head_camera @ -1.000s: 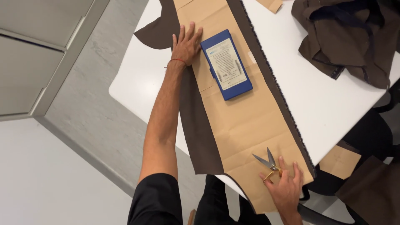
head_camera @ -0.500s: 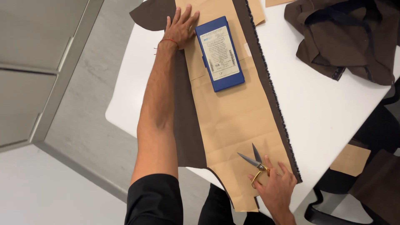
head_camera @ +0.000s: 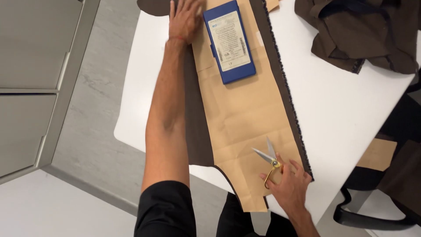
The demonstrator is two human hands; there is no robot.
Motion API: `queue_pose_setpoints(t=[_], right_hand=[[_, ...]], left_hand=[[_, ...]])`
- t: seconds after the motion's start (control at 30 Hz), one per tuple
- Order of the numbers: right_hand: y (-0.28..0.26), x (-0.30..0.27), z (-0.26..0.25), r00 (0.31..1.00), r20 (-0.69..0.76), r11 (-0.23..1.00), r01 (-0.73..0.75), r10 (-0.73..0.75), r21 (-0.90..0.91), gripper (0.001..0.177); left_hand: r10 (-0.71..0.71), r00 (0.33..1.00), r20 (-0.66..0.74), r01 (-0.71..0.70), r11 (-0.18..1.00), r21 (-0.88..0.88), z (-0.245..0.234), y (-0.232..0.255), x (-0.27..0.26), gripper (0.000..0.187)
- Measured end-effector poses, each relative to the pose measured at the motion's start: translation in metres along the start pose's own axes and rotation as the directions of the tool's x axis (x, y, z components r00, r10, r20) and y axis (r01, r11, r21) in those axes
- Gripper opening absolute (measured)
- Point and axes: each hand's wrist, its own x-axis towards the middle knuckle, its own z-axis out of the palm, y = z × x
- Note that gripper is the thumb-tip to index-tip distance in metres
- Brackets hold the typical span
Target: Cutting out a fabric piece using a paper pattern and scissors on a workbench.
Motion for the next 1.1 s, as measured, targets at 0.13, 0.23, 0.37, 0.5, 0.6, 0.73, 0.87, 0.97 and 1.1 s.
queue_pose_setpoints(t=[0.13,0.23,0.37,0.5,0.6,0.73,0.87,0.97,1.1], right_hand=[[0.030,0.004,0.006,0.992,0.123,1.000,-0.021,0.023,-0.022,0.071],[0.038,0.009,-0.014,0.975,0.196,0.985,-0.129,0.105,0.112,0.070],[0.061,0.003,-0.028,0.999,-0.009,0.847,0.030,-0.030,0.531,0.040],[0.091,-0.005,-0.034,0.996,0.072,0.794,-0.089,0.057,0.601,0.033],[0.121,-0.014,-0.030,0.998,0.064,0.785,-0.031,-0.011,0.619,0.030],[0.146,-0.024,-0.028,0.995,0.094,0.731,-0.032,-0.044,0.681,0.032],[0.168,-0.028,-0.026,0.979,0.029,0.759,0.137,-0.202,0.636,0.029],[0.205,-0.036,-0.010,0.970,0.074,0.659,0.100,-0.231,0.746,0.028],[0.246,-0.061,0.003,0.845,0.357,0.517,-0.115,-0.399,0.848,0.043]], left_hand=[[-0.201,0.896,-0.396,-0.056,0.833,-0.551,-0.008,0.014,-0.064,0.043],[-0.350,0.805,-0.479,-0.010,0.800,-0.600,-0.026,0.035,-0.152,0.037],[-0.455,0.796,-0.398,0.112,0.758,-0.643,-0.060,0.103,-0.295,0.032],[-0.471,0.802,-0.368,0.160,0.762,-0.627,-0.055,0.188,-0.430,0.027],[-0.385,0.864,-0.326,0.178,0.837,-0.518,-0.041,0.261,-0.505,0.033],[-0.362,0.901,-0.241,0.214,0.851,-0.479,-0.039,0.346,-0.552,0.040],[-0.299,0.930,-0.216,0.202,0.903,-0.380,-0.010,0.386,-0.581,0.038],[-0.276,0.934,-0.226,0.188,0.919,-0.345,-0.008,0.399,-0.586,0.039],[-0.224,0.938,-0.264,0.118,0.924,-0.365,-0.021,0.418,-0.567,0.036]])
